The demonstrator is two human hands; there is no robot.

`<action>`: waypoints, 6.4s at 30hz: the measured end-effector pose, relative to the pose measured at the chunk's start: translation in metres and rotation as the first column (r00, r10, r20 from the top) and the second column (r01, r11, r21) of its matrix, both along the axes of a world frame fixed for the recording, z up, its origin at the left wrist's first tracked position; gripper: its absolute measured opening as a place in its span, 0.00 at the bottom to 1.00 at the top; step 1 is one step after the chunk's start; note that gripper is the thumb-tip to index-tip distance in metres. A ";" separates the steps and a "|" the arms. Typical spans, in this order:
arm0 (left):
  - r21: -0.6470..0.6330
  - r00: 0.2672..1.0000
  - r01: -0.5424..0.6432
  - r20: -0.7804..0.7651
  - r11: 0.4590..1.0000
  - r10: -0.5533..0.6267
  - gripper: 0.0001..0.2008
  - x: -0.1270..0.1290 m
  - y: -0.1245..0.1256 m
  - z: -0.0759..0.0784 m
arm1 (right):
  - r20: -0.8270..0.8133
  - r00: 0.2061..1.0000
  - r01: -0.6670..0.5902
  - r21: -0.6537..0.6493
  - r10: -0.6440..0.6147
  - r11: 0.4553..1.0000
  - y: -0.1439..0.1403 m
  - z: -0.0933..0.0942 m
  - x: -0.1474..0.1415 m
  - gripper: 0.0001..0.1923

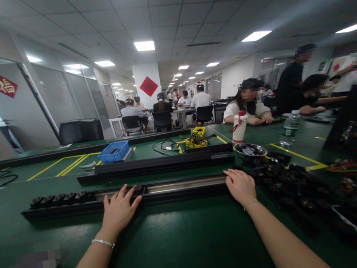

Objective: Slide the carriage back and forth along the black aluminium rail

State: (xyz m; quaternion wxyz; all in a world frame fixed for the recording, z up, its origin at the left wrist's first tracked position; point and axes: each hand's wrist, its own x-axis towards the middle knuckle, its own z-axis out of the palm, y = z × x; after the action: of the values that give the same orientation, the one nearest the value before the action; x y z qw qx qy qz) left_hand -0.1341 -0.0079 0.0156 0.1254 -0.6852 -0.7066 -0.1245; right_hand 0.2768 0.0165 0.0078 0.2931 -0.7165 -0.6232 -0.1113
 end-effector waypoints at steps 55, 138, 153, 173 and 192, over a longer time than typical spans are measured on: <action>0.026 0.987 0.161 0.006 0.987 -0.161 0.28 0.017 0.001 -0.005 | -0.010 1.000 -0.007 0.001 0.007 1.000 0.001 -0.002 0.001 0.20; 0.023 0.991 0.123 0.046 0.992 -0.124 0.28 0.048 -0.003 -0.006 | -0.021 1.000 -0.004 -0.024 0.003 1.000 0.000 0.000 0.000 0.20; -0.052 0.996 0.093 0.006 0.994 -0.093 0.29 0.055 -0.002 0.002 | -0.019 1.000 -0.003 -0.016 0.003 1.000 0.000 0.000 0.000 0.20; -0.238 0.995 0.033 -0.085 0.971 -0.055 0.36 0.071 -0.003 0.020 | 0.000 1.000 0.029 -0.082 -0.029 0.996 0.000 0.003 -0.003 0.21; -0.238 0.977 0.202 -0.019 0.950 -0.212 0.35 0.068 0.004 0.013 | -0.011 0.999 0.036 -0.082 -0.037 0.996 0.000 0.003 -0.003 0.21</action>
State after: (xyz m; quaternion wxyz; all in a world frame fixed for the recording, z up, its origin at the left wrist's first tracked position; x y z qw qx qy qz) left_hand -0.0663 -0.0037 0.0289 0.0452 -0.7681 -0.6377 -0.0374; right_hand 0.2733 0.0165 0.0103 0.2653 -0.7399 -0.6122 -0.0863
